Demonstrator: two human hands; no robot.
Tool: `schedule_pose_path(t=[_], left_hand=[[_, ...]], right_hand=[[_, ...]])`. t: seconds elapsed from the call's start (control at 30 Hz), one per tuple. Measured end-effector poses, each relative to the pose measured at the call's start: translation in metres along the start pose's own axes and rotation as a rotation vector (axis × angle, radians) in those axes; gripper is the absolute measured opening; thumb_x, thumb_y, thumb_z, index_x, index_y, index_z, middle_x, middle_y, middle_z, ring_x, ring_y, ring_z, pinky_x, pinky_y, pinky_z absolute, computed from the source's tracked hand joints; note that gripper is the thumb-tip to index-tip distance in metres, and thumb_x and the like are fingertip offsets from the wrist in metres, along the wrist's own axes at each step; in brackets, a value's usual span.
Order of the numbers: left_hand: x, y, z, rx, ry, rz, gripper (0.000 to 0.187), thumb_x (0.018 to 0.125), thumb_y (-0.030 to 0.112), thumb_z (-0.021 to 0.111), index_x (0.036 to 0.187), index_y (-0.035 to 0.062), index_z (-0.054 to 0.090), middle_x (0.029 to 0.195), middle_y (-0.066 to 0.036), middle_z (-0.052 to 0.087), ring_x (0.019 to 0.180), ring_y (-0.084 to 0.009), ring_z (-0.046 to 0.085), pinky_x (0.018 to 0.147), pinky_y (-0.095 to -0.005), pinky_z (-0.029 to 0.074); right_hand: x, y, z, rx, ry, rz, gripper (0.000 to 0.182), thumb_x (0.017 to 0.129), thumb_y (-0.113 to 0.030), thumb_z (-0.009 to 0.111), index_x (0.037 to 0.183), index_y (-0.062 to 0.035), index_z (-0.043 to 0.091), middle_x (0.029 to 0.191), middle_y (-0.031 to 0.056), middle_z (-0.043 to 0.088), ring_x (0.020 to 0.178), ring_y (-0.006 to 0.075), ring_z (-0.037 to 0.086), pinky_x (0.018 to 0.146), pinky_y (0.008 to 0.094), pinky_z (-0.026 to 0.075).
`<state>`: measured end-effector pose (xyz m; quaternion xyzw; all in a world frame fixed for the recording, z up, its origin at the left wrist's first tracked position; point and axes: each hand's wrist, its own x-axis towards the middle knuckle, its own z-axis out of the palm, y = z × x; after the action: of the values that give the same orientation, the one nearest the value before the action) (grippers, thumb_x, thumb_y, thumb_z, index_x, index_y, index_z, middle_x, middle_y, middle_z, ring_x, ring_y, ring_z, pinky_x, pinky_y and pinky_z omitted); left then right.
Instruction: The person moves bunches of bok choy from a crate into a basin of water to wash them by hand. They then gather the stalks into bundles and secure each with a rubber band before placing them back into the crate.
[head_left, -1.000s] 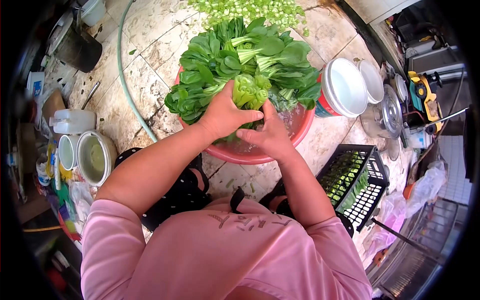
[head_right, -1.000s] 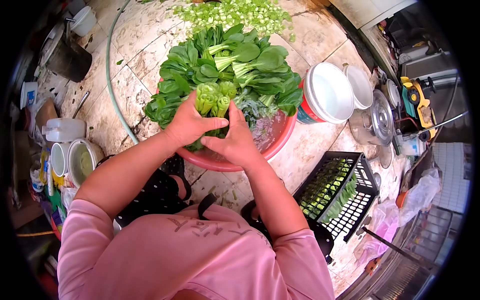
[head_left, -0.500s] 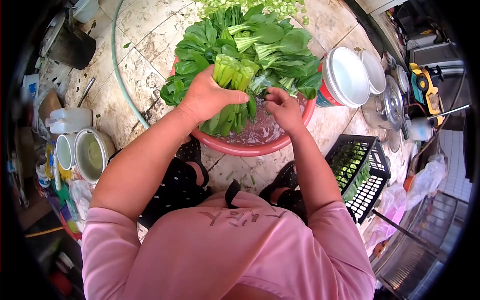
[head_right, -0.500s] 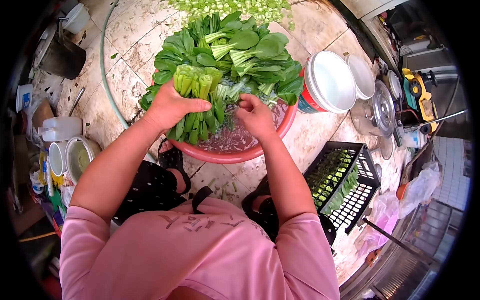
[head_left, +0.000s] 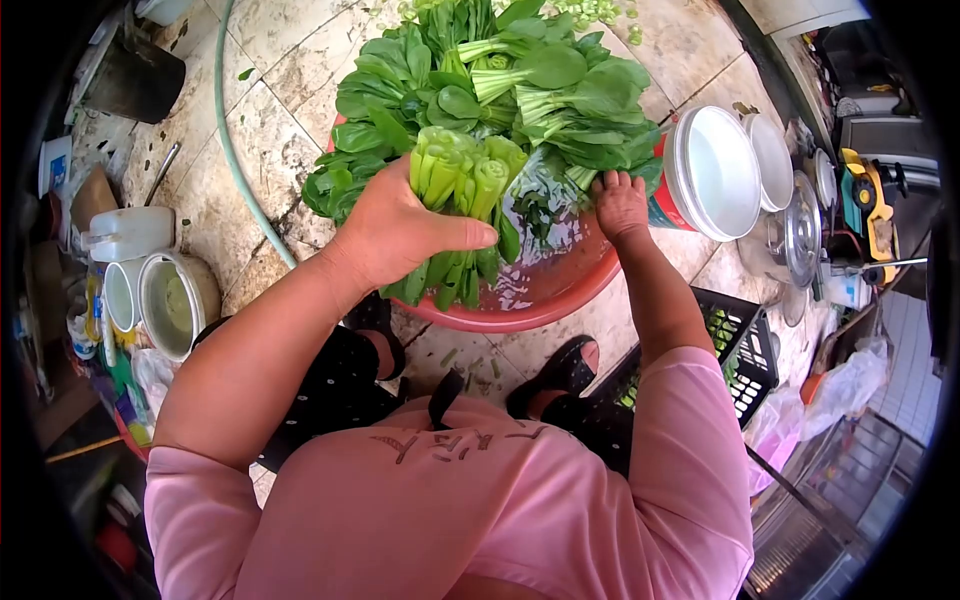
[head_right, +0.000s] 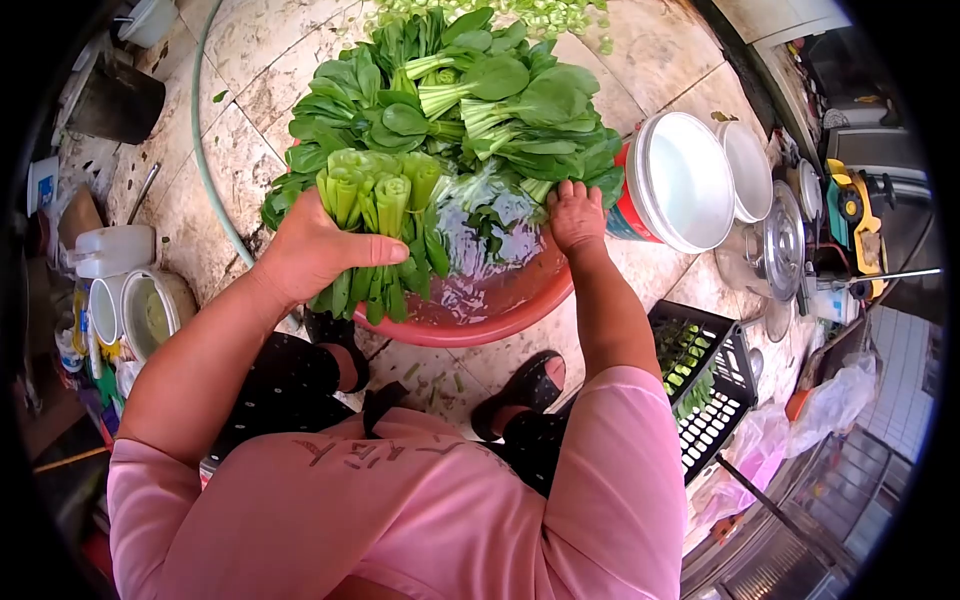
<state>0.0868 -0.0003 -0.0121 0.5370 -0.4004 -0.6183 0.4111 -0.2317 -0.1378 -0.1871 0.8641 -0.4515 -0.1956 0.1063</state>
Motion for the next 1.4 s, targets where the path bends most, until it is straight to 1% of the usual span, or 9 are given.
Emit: schedule_pose_path(t=[0.3, 0.4, 0.47, 0.67, 0.73, 0.93, 1.07, 1.27, 1.4], left_hand=[[0.010, -0.001, 0.002, -0.040, -0.042, -0.066, 0.060, 0.069, 0.008, 0.085, 0.121, 0.0012, 0.055, 0.110, -0.005, 0.065, 0.100, -0.0139, 0.060, 0.091, -0.0304, 0.048], [0.010, -0.005, 0.003, -0.015, -0.030, -0.036, 0.061, 0.069, 0.009, 0.085, 0.121, 0.0013, 0.054, 0.109, -0.005, 0.065, 0.099, -0.0142, 0.060, 0.091, -0.0305, 0.048], [0.010, -0.005, 0.003, 0.012, -0.037, -0.050, 0.063, 0.068, 0.010, 0.085, 0.122, 0.0013, 0.054, 0.110, -0.006, 0.065, 0.100, -0.0148, 0.060, 0.092, -0.0310, 0.048], [0.011, -0.014, -0.002, 0.052, -0.030, -0.061, 0.064, 0.068, 0.013, 0.085, 0.123, 0.0006, 0.053, 0.111, -0.008, 0.065, 0.101, -0.0162, 0.061, 0.092, -0.0319, 0.048], [0.010, -0.015, -0.004, 0.087, -0.016, -0.065, 0.064, 0.069, 0.013, 0.085, 0.123, 0.0004, 0.053, 0.112, -0.008, 0.065, 0.102, -0.0167, 0.061, 0.093, -0.0317, 0.048], [0.013, -0.021, -0.016, 0.118, 0.017, 0.001, 0.066, 0.067, 0.016, 0.086, 0.123, -0.0006, 0.052, 0.112, -0.010, 0.065, 0.102, -0.0183, 0.062, 0.094, -0.0322, 0.048], [0.018, -0.028, -0.024, 0.268, 0.108, -0.010, 0.060, 0.071, 0.002, 0.082, 0.124, 0.0018, 0.054, 0.112, -0.006, 0.065, 0.101, -0.0157, 0.060, 0.091, -0.0314, 0.049], [0.014, -0.029, -0.012, 0.186, 0.041, 0.144, 0.071, 0.064, 0.012, 0.087, 0.124, -0.0018, 0.051, 0.113, -0.010, 0.065, 0.102, -0.0180, 0.061, 0.094, -0.0310, 0.047], [0.005, -0.030, 0.004, 0.040, -0.042, 0.195, 0.067, 0.068, 0.010, 0.085, 0.125, -0.0008, 0.050, 0.114, -0.008, 0.063, 0.104, -0.0160, 0.059, 0.095, -0.0316, 0.047]], right_hand=[[-0.035, -0.058, 0.001, 0.035, -0.205, -0.470, 0.024, 0.079, -0.023, 0.059, 0.096, -0.0112, 0.069, 0.102, 0.0085, 0.060, 0.099, 0.0250, 0.057, 0.088, 0.0405, 0.040], [-0.033, -0.078, 0.005, 0.385, -0.161, -0.492, 0.029, 0.074, -0.028, 0.068, 0.099, -0.0142, 0.069, 0.105, 0.0104, 0.060, 0.099, 0.0283, 0.058, 0.089, 0.0426, 0.042], [-0.029, -0.091, -0.001, 0.578, -0.106, -0.035, 0.036, 0.068, -0.032, 0.074, 0.100, -0.0160, 0.069, 0.108, 0.0113, 0.059, 0.103, 0.0303, 0.058, 0.093, 0.0426, 0.041], [-0.034, -0.119, 0.009, 0.491, -0.098, -0.250, 0.031, 0.070, -0.025, 0.071, 0.100, -0.0134, 0.070, 0.106, 0.0135, 0.058, 0.103, 0.0328, 0.057, 0.090, 0.0435, 0.046], [-0.042, -0.115, -0.020, 0.808, -0.101, 0.017, 0.033, 0.071, -0.023, 0.071, 0.102, -0.0130, 0.069, 0.104, 0.0134, 0.057, 0.103, 0.0325, 0.057, 0.090, 0.0417, 0.048], [-0.056, -0.107, -0.052, 1.076, 0.173, 0.071, 0.044, 0.067, -0.024, 0.083, 0.106, -0.0098, 0.070, 0.098, 0.0115, 0.056, 0.092, 0.0298, 0.058, 0.081, 0.0370, 0.050], [-0.055, -0.085, -0.086, 1.271, 0.382, 0.138, 0.041, 0.069, -0.024, 0.085, 0.101, -0.0046, 0.070, 0.096, 0.0077, 0.057, 0.089, 0.0221, 0.057, 0.078, 0.0322, 0.049], [-0.070, -0.092, -0.159, 2.055, 0.208, 0.100, 0.026, 0.085, -0.013, 0.074, 0.108, -0.0022, 0.065, 0.099, 0.0006, 0.064, 0.086, 0.0076, 0.056, 0.078, 0.0229, 0.046], [-0.078, -0.117, -0.189, 2.143, 0.324, 0.149, 0.027, 0.092, -0.012, 0.065, 0.117, -0.0019, 0.060, 0.106, 0.0005, 0.064, 0.092, 0.0069, 0.056, 0.083, 0.0222, 0.046]])
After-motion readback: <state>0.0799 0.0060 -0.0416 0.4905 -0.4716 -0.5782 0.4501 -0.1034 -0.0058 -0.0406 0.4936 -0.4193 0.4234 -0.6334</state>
